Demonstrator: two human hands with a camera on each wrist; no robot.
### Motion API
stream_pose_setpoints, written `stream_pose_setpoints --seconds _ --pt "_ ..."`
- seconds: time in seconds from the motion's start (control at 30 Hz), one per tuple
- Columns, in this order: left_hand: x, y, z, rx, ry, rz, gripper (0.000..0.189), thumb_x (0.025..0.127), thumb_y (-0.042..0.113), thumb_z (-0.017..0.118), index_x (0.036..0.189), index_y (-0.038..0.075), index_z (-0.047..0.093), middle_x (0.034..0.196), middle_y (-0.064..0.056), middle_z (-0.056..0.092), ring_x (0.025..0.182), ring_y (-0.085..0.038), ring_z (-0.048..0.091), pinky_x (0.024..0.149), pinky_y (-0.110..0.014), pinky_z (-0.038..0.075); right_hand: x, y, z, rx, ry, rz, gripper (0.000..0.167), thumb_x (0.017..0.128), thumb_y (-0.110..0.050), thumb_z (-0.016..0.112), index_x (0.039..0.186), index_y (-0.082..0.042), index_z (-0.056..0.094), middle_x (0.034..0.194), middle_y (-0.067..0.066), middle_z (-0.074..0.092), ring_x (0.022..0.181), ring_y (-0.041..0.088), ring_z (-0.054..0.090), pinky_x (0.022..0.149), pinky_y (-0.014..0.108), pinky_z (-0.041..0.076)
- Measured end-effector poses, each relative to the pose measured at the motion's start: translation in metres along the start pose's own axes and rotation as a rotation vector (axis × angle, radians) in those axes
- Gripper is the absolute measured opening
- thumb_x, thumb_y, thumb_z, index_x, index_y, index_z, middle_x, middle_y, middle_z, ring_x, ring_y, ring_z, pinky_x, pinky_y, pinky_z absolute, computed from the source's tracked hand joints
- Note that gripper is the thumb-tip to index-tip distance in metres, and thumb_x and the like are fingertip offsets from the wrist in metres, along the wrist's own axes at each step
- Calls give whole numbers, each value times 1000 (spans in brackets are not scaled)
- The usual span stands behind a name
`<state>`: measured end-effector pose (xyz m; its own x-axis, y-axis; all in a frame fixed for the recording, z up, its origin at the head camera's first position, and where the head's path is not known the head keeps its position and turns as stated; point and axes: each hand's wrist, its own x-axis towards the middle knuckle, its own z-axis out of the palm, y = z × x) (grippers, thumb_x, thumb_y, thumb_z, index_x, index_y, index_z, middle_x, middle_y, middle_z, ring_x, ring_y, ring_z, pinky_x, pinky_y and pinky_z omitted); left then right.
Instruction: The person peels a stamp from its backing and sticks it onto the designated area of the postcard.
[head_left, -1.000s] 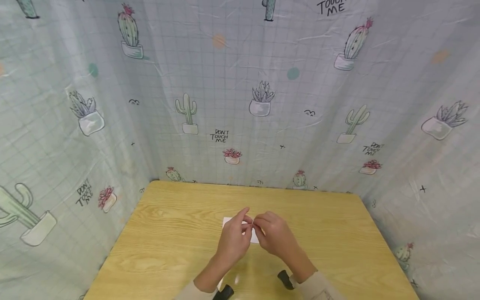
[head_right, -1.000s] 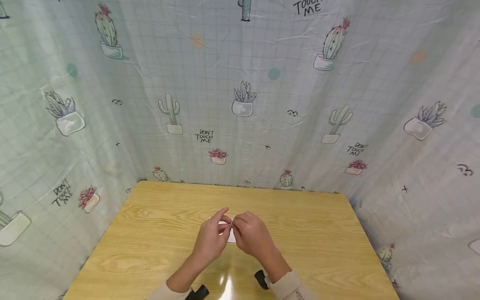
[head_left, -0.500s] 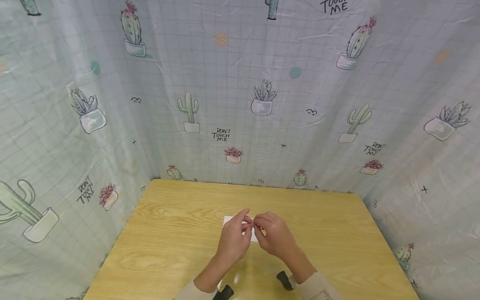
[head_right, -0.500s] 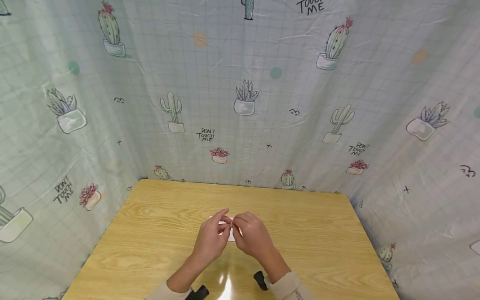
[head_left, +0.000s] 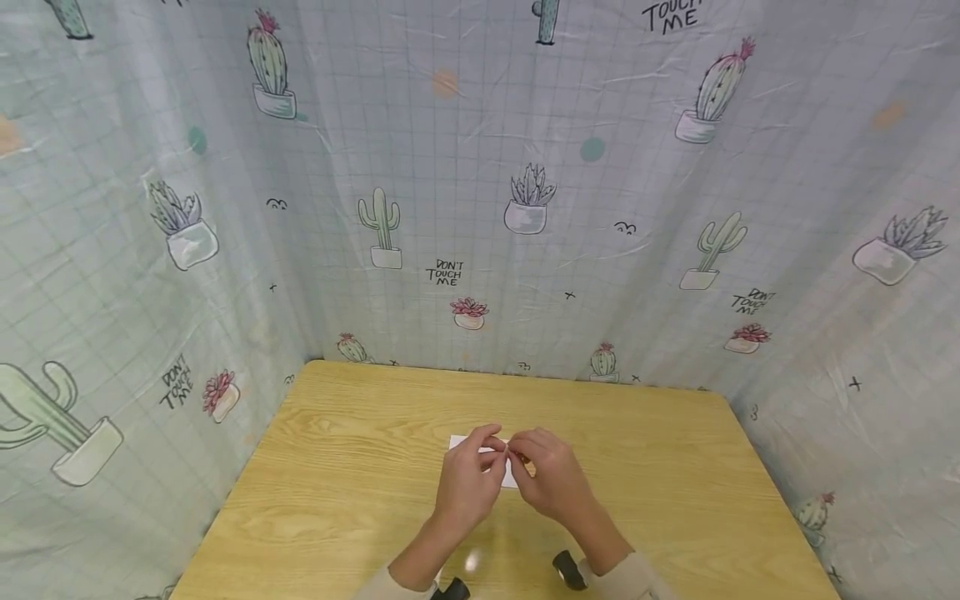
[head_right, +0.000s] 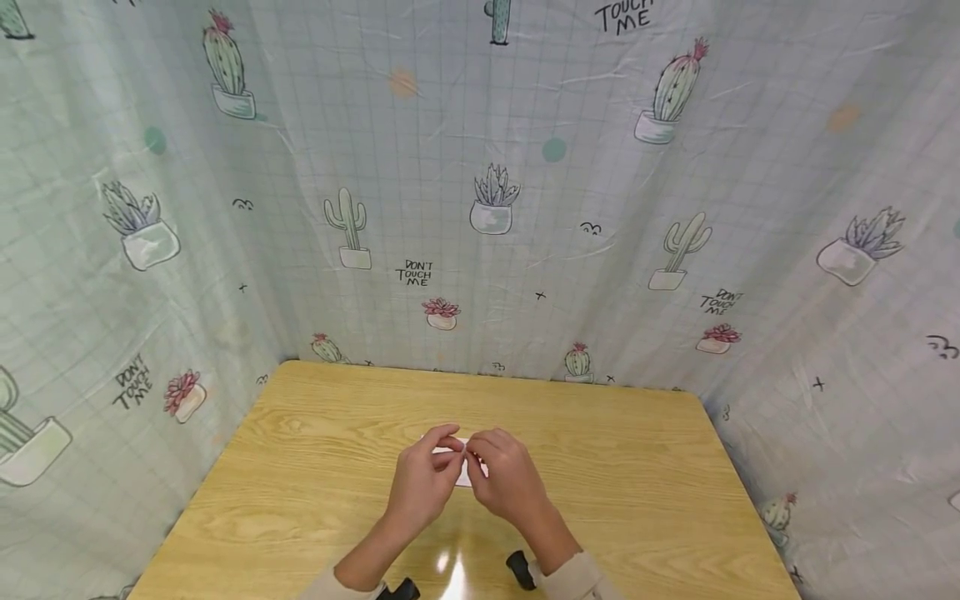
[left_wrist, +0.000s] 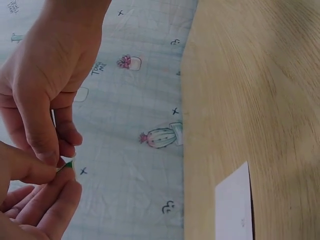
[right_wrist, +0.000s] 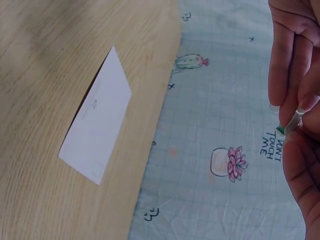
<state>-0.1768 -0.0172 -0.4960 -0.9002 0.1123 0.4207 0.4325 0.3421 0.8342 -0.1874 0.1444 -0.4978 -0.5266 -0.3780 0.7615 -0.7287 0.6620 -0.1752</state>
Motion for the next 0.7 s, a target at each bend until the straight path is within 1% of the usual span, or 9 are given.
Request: stream_pose_setpoints --seconds 0.07,0.17,0.23,0.37,0.47,0.57,0.7 --pt "0 0 -1 -65 -6 -49 29 94 -2 69 123 -1 70 97 -11 76 92 -29 81 72 -23 63 -1 0 0 5 0 0 13 78 4 80 84 -7 74 84 1 74 72 8 64 66 16 55" --pt "2 1 -3 -169 -14 -146 26 94 2 71 120 3 72 98 -11 76 94 -31 81 69 -22 62 -1 0 -2 11 -2 2 13 79 3 81 85 -6 75 85 2 74 73 8 65 66 16 55" --pt "4 1 -4 -226 -17 -207 25 94 7 73 119 6 73 98 -11 77 94 -31 80 70 -24 63 0 1 -3 18 6 0 14 78 4 81 86 -6 75 86 2 74 73 9 65 66 16 55" --pt "7 2 -5 -308 -27 -299 28 92 14 79 118 8 73 97 -14 78 93 -28 80 76 -28 64 1 1 -4 35 19 -3 16 76 5 82 86 -5 75 86 2 74 73 9 65 67 17 55" --pt "7 3 -7 -357 -27 -355 29 90 14 80 118 6 74 97 -15 78 91 -25 80 75 -26 63 2 0 -4 40 11 -12 16 77 5 83 86 -5 75 86 1 74 74 9 65 68 17 56" --pt "6 4 -10 -398 -25 -406 30 89 13 81 117 6 74 97 -14 77 88 -22 80 73 -23 62 2 -1 -5 30 4 -32 17 76 4 84 86 -5 75 87 2 75 75 10 66 68 18 57" --pt "7 4 -13 -433 -30 -439 31 88 13 81 118 5 74 98 -14 78 87 -20 79 73 -22 61 4 -3 -6 -3 -6 -46 17 76 3 84 88 -6 77 88 2 76 78 13 69 70 23 59"
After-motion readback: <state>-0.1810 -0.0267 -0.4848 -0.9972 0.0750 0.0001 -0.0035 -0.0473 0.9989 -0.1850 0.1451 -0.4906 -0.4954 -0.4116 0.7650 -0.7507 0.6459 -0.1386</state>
